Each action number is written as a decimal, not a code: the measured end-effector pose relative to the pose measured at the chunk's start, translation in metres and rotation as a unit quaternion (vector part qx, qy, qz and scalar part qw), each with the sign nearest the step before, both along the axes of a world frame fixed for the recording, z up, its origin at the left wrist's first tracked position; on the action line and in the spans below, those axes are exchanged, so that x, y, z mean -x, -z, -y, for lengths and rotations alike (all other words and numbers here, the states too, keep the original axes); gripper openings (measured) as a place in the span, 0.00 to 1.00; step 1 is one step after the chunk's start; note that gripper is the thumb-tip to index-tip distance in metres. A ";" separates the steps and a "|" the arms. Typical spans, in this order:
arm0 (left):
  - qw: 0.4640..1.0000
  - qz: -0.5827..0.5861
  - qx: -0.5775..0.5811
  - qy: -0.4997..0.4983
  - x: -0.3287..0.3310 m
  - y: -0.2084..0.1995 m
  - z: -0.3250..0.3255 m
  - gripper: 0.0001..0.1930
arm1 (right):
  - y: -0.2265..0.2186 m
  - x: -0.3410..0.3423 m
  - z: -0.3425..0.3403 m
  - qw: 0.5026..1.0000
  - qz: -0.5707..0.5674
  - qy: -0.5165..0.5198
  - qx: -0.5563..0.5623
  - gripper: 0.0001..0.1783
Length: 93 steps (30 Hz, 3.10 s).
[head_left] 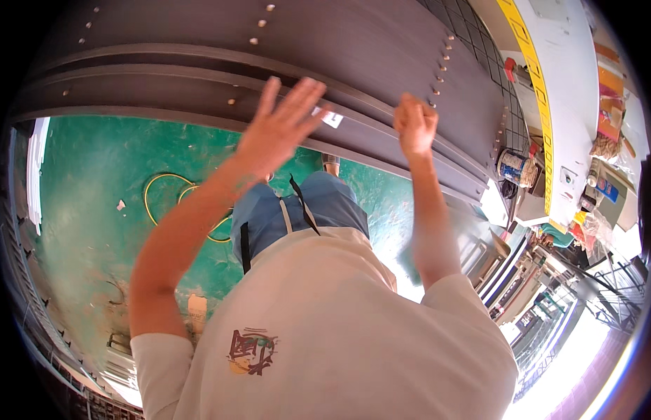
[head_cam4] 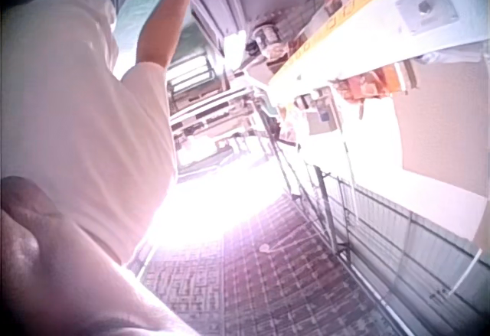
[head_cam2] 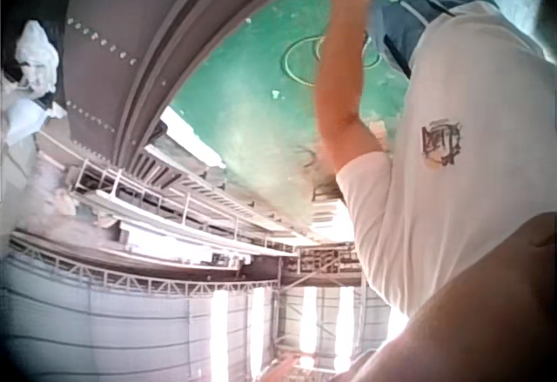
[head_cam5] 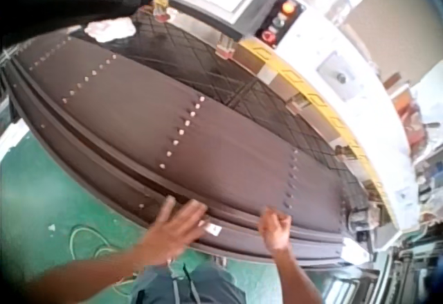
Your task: The person repeatedly picks up long, thin wooden strips from a metal rack and places them into slots on a large, curved wooden board. The person aligns the strips with existing pegs on the board and adjusts them by hand. The task involves repetitive handling of multiple wooden strips in a workshop setting.
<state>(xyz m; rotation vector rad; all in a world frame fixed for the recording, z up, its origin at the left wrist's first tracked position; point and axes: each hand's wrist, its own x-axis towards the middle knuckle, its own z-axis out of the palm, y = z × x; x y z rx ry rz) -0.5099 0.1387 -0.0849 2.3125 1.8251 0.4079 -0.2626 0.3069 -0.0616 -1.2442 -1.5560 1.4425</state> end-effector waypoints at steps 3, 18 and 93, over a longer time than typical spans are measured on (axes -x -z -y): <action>0.999 0.016 -0.017 0.040 -0.098 0.014 -0.034 0.41 | -0.014 -0.058 -0.033 0.996 -0.047 0.063 0.030 0.22; 0.992 -0.059 0.106 -0.030 -0.260 -0.007 -0.087 0.56 | -0.008 -0.149 -0.078 0.943 -0.297 -0.149 0.025 0.20; 0.343 0.748 0.037 -0.567 -0.203 0.000 -0.016 0.42 | 0.054 -0.102 -0.073 0.949 -0.176 -0.121 0.231 0.29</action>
